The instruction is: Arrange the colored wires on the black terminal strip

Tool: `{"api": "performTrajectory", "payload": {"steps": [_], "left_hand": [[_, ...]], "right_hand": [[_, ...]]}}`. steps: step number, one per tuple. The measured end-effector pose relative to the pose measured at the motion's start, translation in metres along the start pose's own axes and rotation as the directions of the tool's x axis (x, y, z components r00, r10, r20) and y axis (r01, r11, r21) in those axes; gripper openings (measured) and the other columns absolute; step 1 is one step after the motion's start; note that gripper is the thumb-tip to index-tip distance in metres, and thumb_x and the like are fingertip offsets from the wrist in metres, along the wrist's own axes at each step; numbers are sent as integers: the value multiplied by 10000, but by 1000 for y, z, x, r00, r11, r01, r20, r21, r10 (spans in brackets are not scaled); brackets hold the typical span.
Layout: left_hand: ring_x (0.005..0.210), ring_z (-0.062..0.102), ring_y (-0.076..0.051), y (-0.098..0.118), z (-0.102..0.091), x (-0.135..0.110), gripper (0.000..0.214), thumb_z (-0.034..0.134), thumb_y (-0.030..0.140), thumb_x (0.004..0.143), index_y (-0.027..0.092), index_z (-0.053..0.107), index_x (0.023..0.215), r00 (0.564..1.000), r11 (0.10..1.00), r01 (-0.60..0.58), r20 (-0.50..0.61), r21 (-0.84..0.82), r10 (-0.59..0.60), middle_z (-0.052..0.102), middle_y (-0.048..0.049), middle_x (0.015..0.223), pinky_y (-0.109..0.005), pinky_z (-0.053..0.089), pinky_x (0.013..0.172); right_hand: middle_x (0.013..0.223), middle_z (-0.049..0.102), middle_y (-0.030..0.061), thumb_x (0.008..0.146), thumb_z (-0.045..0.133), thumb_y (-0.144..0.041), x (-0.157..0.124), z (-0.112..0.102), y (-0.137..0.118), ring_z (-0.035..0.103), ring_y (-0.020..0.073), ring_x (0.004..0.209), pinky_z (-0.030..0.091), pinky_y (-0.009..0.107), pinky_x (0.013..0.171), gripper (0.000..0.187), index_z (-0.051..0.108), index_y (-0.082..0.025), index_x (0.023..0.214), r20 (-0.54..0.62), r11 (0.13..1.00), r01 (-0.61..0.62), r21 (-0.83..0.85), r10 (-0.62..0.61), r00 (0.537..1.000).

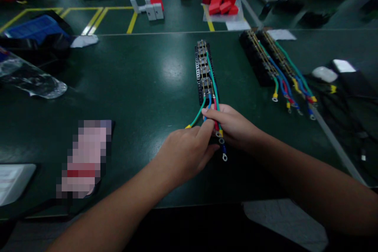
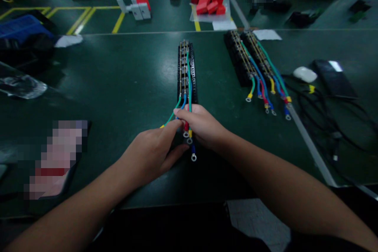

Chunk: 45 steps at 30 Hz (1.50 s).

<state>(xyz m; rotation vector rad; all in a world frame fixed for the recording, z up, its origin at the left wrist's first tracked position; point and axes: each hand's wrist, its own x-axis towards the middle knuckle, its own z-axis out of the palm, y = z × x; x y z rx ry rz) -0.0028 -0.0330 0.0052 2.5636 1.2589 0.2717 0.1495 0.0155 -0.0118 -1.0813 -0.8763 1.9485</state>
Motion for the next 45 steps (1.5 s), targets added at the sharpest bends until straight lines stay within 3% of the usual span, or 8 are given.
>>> {"api": "performTrajectory", "payload": {"steps": [35,45], "left_hand": [[769,681,-230,1,0,0,417,507,339,923,168,347,1267,1000,1000,4,-1,21,-4,686,-89,962,-318,516,613],[816,685,-259,0,2,-1,364,485,312,938,166,370,1251,1000,1000,-11,-23,-29,11,676,-112,1038,-374,544,646]], "right_hand": [[523,453,-60,789,673,-263,1,-1,1,385,67,444,295,205,430,244,494,-173,648,-12,999,-3,-32,3,1000],[529,446,-60,788,668,-259,1,-1,1,387,61,451,280,204,436,250,489,-168,640,-24,999,14,-51,-15,1000]]}}
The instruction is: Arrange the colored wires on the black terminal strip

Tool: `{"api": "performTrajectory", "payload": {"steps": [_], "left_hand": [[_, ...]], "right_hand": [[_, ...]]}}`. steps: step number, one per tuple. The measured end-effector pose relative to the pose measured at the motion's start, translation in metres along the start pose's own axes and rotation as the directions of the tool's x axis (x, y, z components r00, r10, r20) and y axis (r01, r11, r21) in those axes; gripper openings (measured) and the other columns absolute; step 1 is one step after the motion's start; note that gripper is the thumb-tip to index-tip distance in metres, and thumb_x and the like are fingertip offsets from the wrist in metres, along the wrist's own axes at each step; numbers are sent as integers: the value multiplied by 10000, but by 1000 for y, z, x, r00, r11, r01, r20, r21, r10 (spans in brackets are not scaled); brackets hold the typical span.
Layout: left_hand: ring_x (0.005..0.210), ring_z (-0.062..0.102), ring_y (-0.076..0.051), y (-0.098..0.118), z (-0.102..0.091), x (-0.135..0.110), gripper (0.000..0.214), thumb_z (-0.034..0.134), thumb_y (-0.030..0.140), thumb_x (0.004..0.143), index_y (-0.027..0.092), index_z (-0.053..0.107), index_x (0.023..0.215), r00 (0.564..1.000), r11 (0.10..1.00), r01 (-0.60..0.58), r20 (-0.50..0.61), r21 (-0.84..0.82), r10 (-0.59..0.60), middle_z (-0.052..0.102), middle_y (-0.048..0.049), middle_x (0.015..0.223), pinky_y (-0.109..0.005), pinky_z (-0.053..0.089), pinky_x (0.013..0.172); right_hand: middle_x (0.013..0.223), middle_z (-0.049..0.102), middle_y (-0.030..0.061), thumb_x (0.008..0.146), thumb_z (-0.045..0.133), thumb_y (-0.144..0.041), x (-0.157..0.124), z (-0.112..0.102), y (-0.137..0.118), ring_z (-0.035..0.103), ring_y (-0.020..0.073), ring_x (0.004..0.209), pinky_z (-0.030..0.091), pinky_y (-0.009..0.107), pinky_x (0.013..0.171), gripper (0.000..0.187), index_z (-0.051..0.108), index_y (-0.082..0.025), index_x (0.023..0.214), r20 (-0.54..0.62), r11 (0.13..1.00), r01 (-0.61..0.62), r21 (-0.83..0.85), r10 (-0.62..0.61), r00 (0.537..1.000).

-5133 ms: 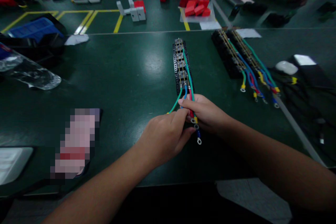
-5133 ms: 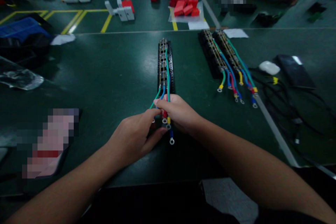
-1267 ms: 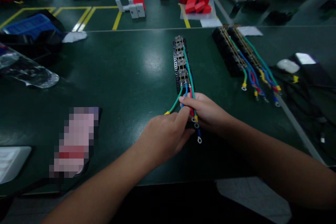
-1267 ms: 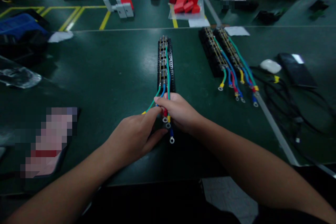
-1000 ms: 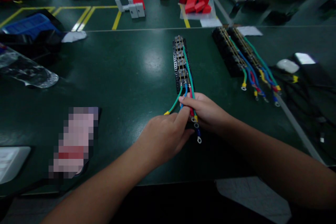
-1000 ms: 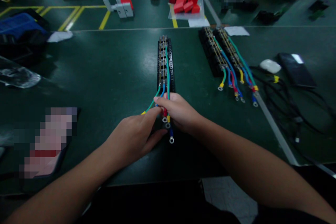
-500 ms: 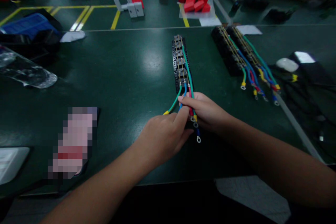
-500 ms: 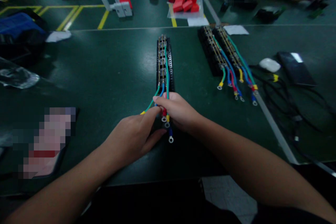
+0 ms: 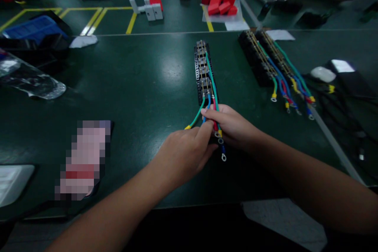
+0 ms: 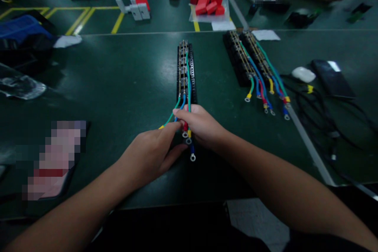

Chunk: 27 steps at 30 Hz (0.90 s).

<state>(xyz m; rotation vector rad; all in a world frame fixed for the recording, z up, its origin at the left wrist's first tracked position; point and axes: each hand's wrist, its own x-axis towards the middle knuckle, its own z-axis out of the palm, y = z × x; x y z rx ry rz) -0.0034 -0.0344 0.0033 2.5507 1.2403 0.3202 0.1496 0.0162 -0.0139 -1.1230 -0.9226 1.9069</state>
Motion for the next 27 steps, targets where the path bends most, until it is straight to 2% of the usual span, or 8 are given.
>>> {"api": "performTrajectory", "payload": {"steps": [5,11,16,19,23,27], "left_hand": [[848,676,-236,-2,2,0,262,429,258,963,166,436,1209,999,998,13,-39,-57,-15,675,-91,1020,-373,549,702],[915,655,-205,-6,7,1,220,390,192,973,160,527,1142,989,996,3,-148,-91,-16,664,-82,1002,-361,537,798],[827,653,-188,-7,8,0,210,450,205,951,141,542,1128,958,997,-30,-286,-73,8,672,-70,952,-320,524,727],[699,629,-161,-6,7,0,139,493,213,927,133,570,1010,926,999,-11,-378,-30,-1,662,-40,821,-278,483,633],[609,591,-151,-5,6,0,159,495,247,927,152,597,850,913,998,18,-409,64,9,628,-17,692,-271,409,562],[549,568,-135,-6,5,0,188,497,259,932,149,599,819,907,996,55,-422,69,-20,616,-5,640,-268,355,520]], "right_hand": [[522,447,-59,787,673,-279,2,-1,2,384,68,448,290,216,441,260,483,-175,642,12,1000,12,7,-12,1000],[499,435,-57,806,662,-294,3,-2,4,386,72,435,305,226,448,279,480,-179,629,38,1000,11,-1,-11,999],[505,451,-54,799,666,-288,3,-2,4,397,74,446,295,225,454,260,494,-173,642,35,1000,19,-10,-19,999],[495,446,-54,812,650,-294,3,-4,5,394,82,445,294,233,460,248,497,-179,656,43,999,33,-33,-31,999],[505,445,-54,814,648,-303,3,-5,5,390,83,453,289,236,467,253,479,-187,664,50,998,32,-59,-29,998],[506,457,-53,787,677,-330,3,-4,4,387,81,453,288,236,466,268,483,-185,672,18,992,38,-122,-36,999]]}}
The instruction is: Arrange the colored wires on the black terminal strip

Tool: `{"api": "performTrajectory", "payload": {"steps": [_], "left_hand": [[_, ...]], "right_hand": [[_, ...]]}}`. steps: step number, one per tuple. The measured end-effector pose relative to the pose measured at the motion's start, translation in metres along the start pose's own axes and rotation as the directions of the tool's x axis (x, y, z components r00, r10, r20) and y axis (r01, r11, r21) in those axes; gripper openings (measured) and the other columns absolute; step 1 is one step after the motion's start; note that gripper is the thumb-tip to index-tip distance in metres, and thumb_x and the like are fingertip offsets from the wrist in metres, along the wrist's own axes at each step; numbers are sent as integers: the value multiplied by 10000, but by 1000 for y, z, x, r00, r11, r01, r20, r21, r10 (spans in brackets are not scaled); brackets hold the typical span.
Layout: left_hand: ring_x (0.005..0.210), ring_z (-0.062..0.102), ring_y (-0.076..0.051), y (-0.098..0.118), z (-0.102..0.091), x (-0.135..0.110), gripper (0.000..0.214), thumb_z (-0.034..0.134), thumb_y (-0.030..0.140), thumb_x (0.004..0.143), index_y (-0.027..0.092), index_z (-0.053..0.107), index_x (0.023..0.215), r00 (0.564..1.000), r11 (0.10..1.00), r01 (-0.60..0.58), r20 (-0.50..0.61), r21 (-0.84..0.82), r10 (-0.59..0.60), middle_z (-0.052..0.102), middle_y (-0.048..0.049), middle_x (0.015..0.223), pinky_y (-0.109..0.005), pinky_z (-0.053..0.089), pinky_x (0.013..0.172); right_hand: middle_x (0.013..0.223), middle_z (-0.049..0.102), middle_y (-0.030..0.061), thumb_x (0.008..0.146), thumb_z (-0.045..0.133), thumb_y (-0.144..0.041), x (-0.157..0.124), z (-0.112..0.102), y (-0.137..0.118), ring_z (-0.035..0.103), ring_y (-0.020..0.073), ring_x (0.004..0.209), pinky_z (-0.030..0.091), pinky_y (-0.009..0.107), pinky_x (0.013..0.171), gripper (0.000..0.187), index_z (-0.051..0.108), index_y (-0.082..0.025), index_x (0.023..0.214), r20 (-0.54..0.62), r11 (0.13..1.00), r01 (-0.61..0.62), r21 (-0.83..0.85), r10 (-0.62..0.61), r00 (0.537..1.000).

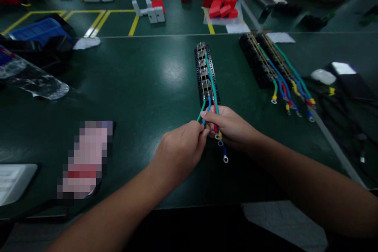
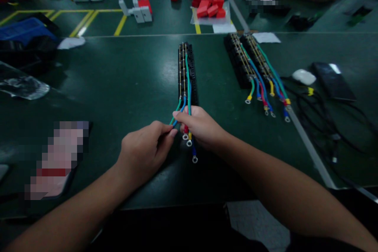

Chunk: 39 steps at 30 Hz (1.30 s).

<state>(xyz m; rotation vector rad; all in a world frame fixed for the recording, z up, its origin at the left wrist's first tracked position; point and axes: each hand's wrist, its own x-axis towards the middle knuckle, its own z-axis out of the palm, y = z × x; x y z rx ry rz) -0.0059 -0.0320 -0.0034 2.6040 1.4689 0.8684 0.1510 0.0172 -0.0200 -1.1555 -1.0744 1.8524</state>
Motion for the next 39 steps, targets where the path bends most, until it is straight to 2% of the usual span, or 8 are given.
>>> {"api": "performTrajectory", "payload": {"steps": [9,14,21,28,34,39], "left_hand": [[561,571,-126,-1,-2,-3,161,510,299,919,163,575,864,991,989,127,55,-77,-123,638,-5,676,-253,358,541],[572,576,-135,-2,-2,-2,175,515,317,906,166,559,828,986,986,147,93,-82,-139,635,-12,679,-263,362,546],[525,551,-126,-2,-5,1,158,524,277,903,164,571,802,982,982,172,89,-75,-166,625,-1,629,-263,330,519],[521,551,-110,-2,-6,2,142,543,274,894,168,579,807,975,954,216,92,-207,-201,622,14,629,-245,359,525],[606,598,-131,2,-4,0,200,594,374,869,176,571,883,960,925,251,195,-285,-200,650,3,708,-248,408,575],[606,586,-125,2,-6,1,172,600,350,862,182,561,869,947,899,290,237,-329,-218,638,7,703,-242,395,566]], "right_hand": [[472,433,-67,819,632,-309,-1,2,-1,363,74,414,279,236,447,255,470,-189,662,-12,1000,18,-15,-19,1000],[467,434,-67,807,643,-322,-1,2,-1,363,77,407,281,238,438,266,465,-194,656,-6,1000,14,-9,-14,1000],[465,441,-64,816,637,-330,0,2,0,376,82,408,287,241,442,259,477,-193,666,-18,1000,13,-21,-14,1000],[473,448,-60,815,644,-303,-2,2,-1,375,76,417,281,229,440,259,478,-185,656,-4,1000,5,15,-5,1000],[450,444,-56,783,670,-272,-2,4,-5,402,85,424,303,221,432,262,478,-185,628,-13,993,-30,113,32,999],[438,441,-54,787,664,-262,-3,6,-7,397,81,407,301,219,417,282,469,-186,597,-12,990,-42,136,44,999]]}}
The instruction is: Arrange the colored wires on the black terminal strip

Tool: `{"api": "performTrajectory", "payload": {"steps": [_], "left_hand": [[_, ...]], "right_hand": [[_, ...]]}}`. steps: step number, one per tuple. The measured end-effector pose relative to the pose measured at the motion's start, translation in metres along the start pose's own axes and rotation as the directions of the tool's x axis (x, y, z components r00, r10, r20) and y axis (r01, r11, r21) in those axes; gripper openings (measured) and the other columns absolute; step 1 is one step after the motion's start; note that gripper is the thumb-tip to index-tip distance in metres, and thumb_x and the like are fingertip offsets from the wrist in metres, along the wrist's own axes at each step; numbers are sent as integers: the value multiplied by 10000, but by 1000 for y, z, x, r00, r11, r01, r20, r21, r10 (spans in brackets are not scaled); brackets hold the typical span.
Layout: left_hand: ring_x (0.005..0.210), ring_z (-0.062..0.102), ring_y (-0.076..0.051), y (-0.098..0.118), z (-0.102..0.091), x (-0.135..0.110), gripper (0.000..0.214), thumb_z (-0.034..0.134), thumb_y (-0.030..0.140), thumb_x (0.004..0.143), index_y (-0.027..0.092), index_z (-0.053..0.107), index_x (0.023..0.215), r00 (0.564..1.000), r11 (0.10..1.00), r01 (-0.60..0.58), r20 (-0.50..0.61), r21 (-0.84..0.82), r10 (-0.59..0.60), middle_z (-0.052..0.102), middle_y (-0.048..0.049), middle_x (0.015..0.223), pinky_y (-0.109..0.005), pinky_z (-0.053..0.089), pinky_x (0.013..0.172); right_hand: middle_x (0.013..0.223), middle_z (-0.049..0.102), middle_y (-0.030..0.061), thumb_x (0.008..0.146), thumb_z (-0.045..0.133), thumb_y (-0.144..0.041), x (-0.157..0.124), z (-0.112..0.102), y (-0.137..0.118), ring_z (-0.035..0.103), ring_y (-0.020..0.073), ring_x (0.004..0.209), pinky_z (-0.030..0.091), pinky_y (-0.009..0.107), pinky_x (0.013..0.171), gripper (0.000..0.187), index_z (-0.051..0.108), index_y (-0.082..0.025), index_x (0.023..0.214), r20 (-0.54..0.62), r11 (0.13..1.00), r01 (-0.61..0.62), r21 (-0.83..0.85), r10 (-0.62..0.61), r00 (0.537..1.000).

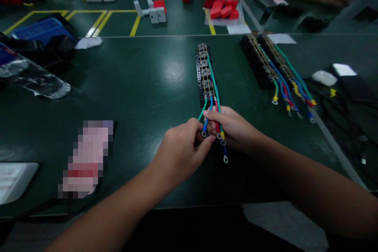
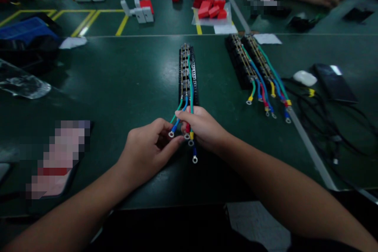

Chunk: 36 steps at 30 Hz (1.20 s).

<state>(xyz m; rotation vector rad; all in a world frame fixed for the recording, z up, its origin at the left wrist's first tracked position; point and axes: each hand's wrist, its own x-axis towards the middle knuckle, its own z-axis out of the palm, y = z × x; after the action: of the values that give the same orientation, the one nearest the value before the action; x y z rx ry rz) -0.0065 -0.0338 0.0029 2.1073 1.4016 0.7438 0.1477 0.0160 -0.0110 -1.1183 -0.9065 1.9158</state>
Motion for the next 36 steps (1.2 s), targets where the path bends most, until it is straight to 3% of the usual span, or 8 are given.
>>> {"api": "performTrajectory", "payload": {"steps": [3,7,13,20,30,36], "left_hand": [[562,564,-104,2,-2,2,128,579,307,865,185,547,846,994,986,77,86,-147,-65,614,27,663,-222,387,535],[518,530,-79,4,-4,4,84,535,260,872,185,529,833,963,900,231,217,-370,-158,553,51,631,-199,380,494],[480,525,-75,4,-3,6,63,539,242,853,187,516,832,935,803,334,283,-493,-214,512,70,599,-193,386,461],[421,498,-54,5,-7,10,18,509,155,804,170,506,812,852,499,520,460,-693,-250,557,58,608,-174,344,409],[462,525,-76,6,-7,12,75,493,189,800,161,551,840,800,254,596,538,-761,-267,590,15,669,-201,350,441],[491,514,-76,4,-4,12,168,451,262,898,154,572,856,807,225,585,535,-779,-248,575,16,650,-195,344,462]], "right_hand": [[432,444,-49,798,652,-268,0,0,0,402,77,400,302,217,417,307,470,-179,567,-8,1000,-1,-3,1,1000],[422,454,-33,819,623,-258,0,-2,1,416,77,391,307,217,419,343,474,-169,522,13,1000,-6,-4,6,1000],[427,460,-35,824,620,-251,0,-1,0,431,80,390,323,217,419,330,487,-167,535,10,1000,-1,2,1,1000],[453,476,-23,801,651,-285,0,-1,0,451,84,420,338,216,429,345,474,-172,527,25,1000,-14,-2,14,1000],[470,509,-9,821,623,-276,1,-3,0,478,91,454,371,212,465,328,482,-168,546,44,1000,-5,-1,5,999],[489,546,0,850,594,-283,0,-4,1,487,87,439,386,210,465,344,474,-168,549,104,1000,-12,16,11,995]]}}
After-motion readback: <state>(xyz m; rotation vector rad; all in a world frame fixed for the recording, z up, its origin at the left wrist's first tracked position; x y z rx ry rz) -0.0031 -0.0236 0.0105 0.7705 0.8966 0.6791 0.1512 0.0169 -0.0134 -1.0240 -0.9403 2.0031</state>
